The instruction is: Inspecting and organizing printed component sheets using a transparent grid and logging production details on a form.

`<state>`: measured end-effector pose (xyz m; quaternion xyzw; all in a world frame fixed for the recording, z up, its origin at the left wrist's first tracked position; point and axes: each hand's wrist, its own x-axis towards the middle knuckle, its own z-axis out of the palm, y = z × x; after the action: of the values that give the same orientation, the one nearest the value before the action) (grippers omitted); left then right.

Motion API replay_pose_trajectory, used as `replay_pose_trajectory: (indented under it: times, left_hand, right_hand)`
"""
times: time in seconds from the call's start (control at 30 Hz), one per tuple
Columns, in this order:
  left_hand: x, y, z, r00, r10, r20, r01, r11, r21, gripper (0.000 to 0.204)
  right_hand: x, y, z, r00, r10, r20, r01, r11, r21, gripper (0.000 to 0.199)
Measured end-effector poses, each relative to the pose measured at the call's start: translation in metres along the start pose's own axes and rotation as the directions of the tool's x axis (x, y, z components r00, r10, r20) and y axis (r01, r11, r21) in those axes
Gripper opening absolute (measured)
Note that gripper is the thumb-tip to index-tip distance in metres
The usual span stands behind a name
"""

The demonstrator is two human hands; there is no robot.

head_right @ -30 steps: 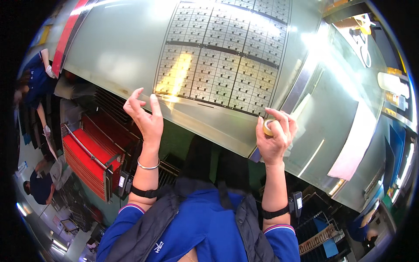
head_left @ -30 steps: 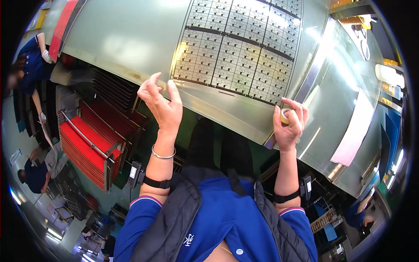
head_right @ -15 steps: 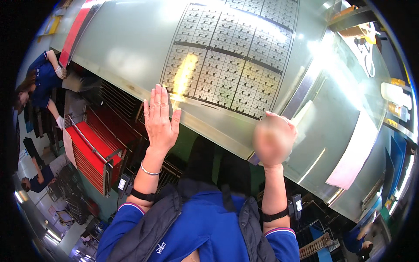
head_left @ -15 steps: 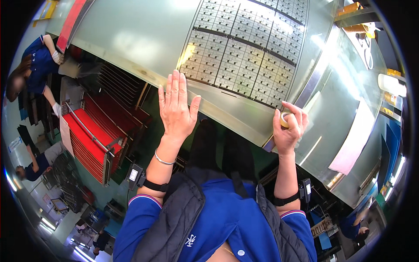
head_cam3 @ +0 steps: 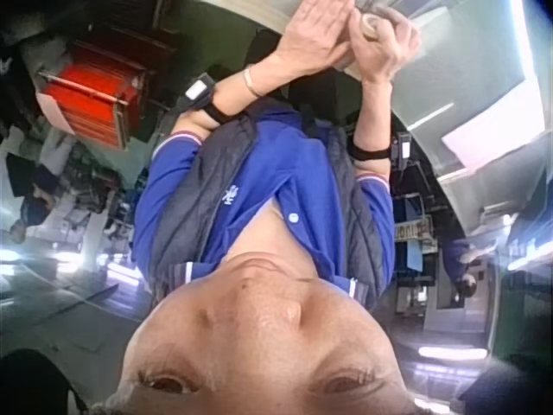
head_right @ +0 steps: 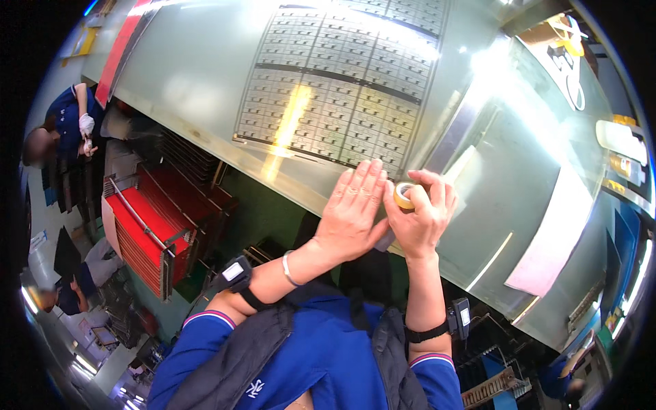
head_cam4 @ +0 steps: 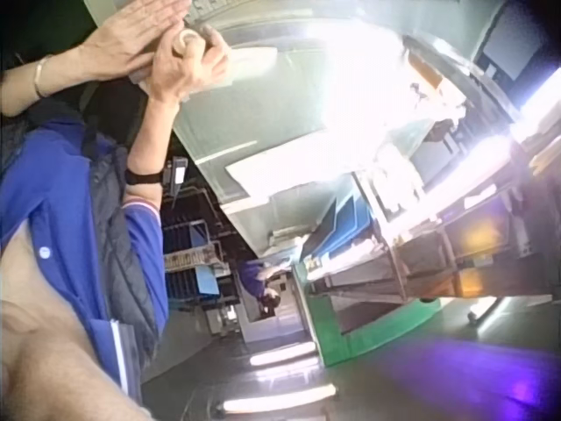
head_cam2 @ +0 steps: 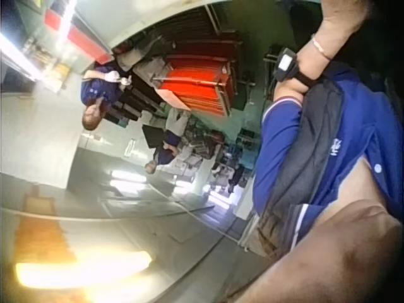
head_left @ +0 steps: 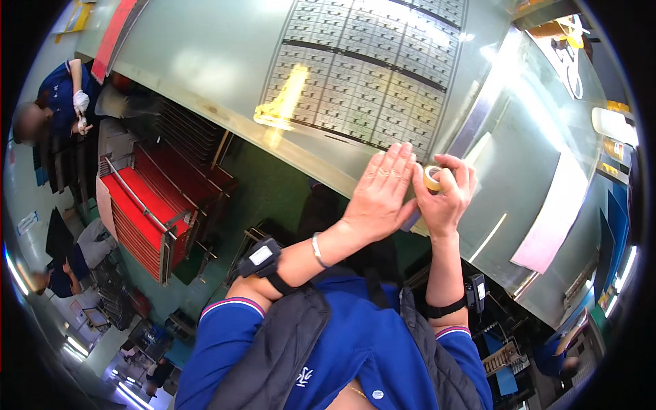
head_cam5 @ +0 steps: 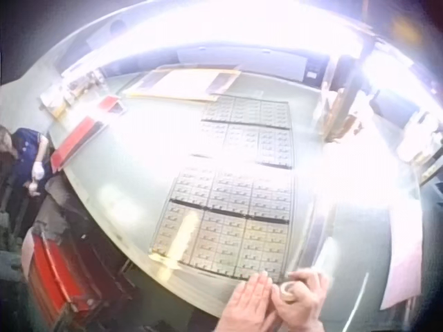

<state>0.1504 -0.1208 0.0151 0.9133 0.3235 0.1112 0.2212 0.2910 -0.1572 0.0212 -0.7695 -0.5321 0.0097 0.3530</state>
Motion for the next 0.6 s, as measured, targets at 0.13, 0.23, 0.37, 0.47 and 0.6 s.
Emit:
replay_pose_trajectory:
  times: [0.13, 0.23, 0.37, 0.47, 0.6]
  left_hand:
    - [0.0, 0.001, -0.004, 0.999, -0.048, 0.002, 0.048, 0.999, 0.018, 0.074]
    - [-0.001, 0.004, -0.002, 0.999, -0.05, 0.012, 0.049, 0.996, 0.08, 0.07]
    - [0.008, 0.008, -0.013, 0.998, -0.028, 0.057, 0.027, 1.0, 0.015, 0.06]
    - [0.02, -0.012, -0.034, 0.943, -0.12, -0.311, 0.089, 0.99, -0.112, 0.031]
    - [0.05, -0.025, -0.05, 0.78, -0.464, 0.42, 0.592, 0.327, -0.737, 0.016]
  right_hand:
    - [0.014, 0.022, -0.025, 0.999, -0.02, 0.046, 0.021, 1.0, -0.015, 0.033]
    - [0.012, 0.037, -0.038, 0.996, -0.019, 0.091, 0.018, 1.0, 0.004, 0.033]
    - [0.004, 0.048, -0.034, 0.995, -0.006, 0.102, -0.006, 0.994, 0.112, 0.033]
    - [-0.001, 0.051, -0.031, 0.995, 0.024, 0.093, -0.037, 0.989, 0.142, 0.033]
    - [-0.004, 0.052, -0.029, 0.997, -0.005, 0.074, -0.006, 0.99, 0.14, 0.032]
